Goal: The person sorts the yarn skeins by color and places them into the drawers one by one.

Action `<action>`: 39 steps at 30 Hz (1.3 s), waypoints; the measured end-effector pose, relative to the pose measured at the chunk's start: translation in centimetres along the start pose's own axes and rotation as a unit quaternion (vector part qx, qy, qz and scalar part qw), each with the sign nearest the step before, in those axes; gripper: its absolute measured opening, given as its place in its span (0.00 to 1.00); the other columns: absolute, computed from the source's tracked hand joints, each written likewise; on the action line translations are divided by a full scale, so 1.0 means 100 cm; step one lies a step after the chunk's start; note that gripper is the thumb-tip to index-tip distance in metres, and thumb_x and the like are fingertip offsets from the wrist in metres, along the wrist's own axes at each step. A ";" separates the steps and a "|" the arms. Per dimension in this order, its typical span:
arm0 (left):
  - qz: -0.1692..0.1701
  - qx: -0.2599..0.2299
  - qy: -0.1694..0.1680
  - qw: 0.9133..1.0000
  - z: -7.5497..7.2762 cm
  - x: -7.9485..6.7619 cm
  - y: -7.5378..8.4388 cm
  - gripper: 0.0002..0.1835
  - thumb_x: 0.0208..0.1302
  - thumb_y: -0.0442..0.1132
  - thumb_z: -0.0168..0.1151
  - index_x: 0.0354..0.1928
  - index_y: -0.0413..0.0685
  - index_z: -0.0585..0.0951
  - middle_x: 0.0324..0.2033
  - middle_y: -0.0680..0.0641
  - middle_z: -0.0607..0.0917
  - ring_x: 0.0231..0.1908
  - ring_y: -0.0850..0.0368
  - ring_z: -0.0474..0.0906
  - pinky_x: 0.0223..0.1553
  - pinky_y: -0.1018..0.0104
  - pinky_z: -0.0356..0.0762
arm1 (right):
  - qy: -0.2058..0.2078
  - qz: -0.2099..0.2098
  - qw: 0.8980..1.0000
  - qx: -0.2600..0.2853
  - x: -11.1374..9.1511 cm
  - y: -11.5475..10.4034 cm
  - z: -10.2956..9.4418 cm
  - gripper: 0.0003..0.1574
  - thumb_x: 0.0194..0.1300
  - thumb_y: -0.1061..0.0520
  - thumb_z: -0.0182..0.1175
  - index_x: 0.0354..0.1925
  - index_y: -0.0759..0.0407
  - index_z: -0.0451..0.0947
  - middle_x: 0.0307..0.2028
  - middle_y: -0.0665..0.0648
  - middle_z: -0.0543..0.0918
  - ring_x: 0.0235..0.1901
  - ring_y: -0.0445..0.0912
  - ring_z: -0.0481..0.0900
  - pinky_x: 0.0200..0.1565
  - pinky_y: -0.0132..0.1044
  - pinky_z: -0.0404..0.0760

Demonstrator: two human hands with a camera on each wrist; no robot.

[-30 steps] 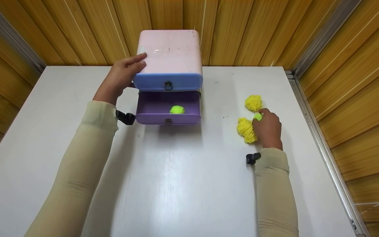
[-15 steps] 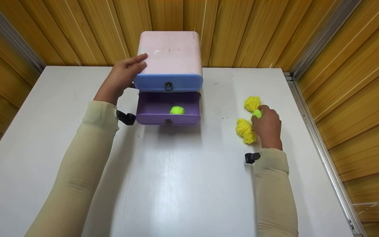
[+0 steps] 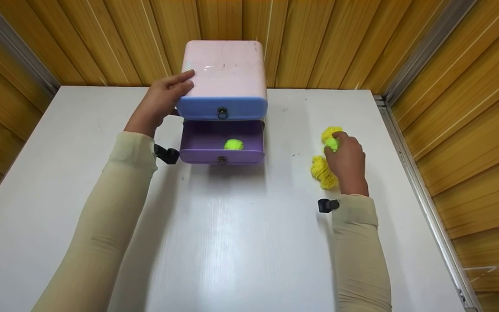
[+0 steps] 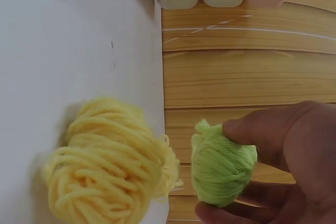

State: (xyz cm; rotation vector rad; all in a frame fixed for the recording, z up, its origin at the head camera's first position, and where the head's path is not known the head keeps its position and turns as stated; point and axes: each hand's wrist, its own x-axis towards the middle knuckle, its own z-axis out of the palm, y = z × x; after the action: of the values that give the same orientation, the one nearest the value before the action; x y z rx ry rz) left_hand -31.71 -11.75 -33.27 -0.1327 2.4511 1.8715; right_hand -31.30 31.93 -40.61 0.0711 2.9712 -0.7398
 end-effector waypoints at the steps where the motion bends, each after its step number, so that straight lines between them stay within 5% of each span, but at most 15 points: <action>1: 0.001 0.002 0.000 1.000 0.000 0.000 0.000 0.21 0.69 0.55 0.55 0.63 0.80 0.72 0.69 0.56 0.68 0.63 0.54 0.70 0.51 0.52 0.80 | -0.001 -0.002 1.000 0.000 0.000 -0.002 -0.001 0.37 0.71 0.48 0.55 0.71 0.58 0.59 0.67 0.73 0.64 0.64 0.69 0.64 0.61 0.65 0.66; 22: 0.000 0.001 0.002 1.000 0.003 0.002 0.000 0.21 0.69 0.57 0.55 0.63 0.81 0.71 0.69 0.58 0.68 0.66 0.55 0.67 0.56 0.50 0.77 | 0.022 -0.070 0.997 -0.018 -0.021 -0.040 -0.010 0.33 0.70 0.49 0.56 0.69 0.56 0.64 0.62 0.73 0.69 0.56 0.67 0.70 0.54 0.64 0.71; 39: -0.006 0.004 0.005 1.000 0.004 0.003 0.001 0.21 0.68 0.57 0.55 0.62 0.82 0.72 0.70 0.58 0.67 0.68 0.55 0.64 0.61 0.50 0.72 | 0.017 -0.095 0.995 -0.020 -0.038 -0.076 -0.017 0.33 0.70 0.48 0.57 0.69 0.53 0.64 0.66 0.69 0.67 0.60 0.66 0.68 0.59 0.65 0.68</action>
State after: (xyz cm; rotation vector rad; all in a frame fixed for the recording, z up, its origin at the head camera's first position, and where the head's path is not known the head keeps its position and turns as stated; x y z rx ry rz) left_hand -31.98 -11.37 -33.28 -0.1573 2.4597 1.8599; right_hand -28.12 25.89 -35.27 -0.2048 3.0547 -0.7045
